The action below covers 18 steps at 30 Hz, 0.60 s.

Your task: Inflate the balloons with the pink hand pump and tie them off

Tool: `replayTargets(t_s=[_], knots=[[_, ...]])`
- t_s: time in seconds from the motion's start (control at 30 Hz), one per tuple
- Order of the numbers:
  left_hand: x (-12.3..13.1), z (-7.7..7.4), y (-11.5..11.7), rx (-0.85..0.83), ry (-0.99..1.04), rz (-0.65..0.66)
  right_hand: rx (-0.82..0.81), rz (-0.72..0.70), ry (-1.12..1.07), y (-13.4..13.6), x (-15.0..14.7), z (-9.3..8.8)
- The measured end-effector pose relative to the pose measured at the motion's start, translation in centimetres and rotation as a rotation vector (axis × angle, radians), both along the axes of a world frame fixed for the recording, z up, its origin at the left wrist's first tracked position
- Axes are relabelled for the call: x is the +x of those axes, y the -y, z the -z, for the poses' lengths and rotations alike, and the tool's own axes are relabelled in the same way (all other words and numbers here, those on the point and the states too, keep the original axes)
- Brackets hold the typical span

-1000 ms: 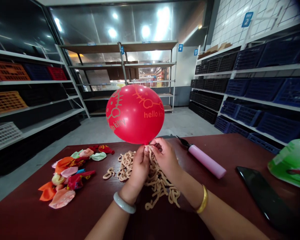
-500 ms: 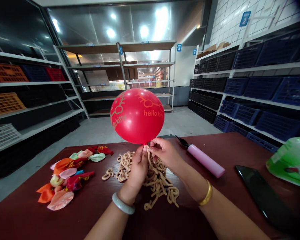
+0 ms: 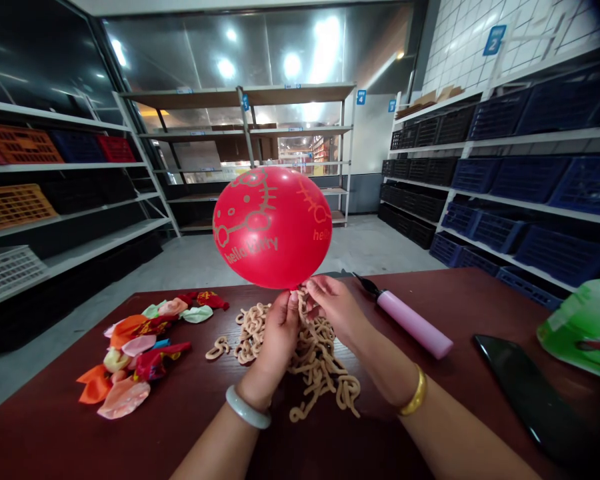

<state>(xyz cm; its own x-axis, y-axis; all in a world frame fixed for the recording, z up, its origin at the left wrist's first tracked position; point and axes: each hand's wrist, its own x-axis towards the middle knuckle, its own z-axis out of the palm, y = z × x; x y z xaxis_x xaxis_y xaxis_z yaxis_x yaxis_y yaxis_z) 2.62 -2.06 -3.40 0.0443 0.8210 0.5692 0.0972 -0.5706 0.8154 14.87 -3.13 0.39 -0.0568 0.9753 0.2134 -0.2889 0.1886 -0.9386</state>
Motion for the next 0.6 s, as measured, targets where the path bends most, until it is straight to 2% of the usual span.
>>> replayTargets(t_s=[0.1,0.23,0.4,0.6], knots=[[0.0,0.6,-0.3,-0.01,-0.04,-0.015,0.006,-0.02,0.058,-0.1,0.6,0.0],[0.3,1.1,-0.3,-0.106,0.009,0.072,-0.028,0.03,0.024,-0.4,1.1,0.2],[0.9,0.5,0.4,-0.189,0.084,0.194,0.031,0.166,-0.002,-0.9,0.7,0.8],[2.1,-0.3,1.6,-0.44,0.25,0.479,0.056,0.27,-0.115,-1.5,0.8,1.2]])
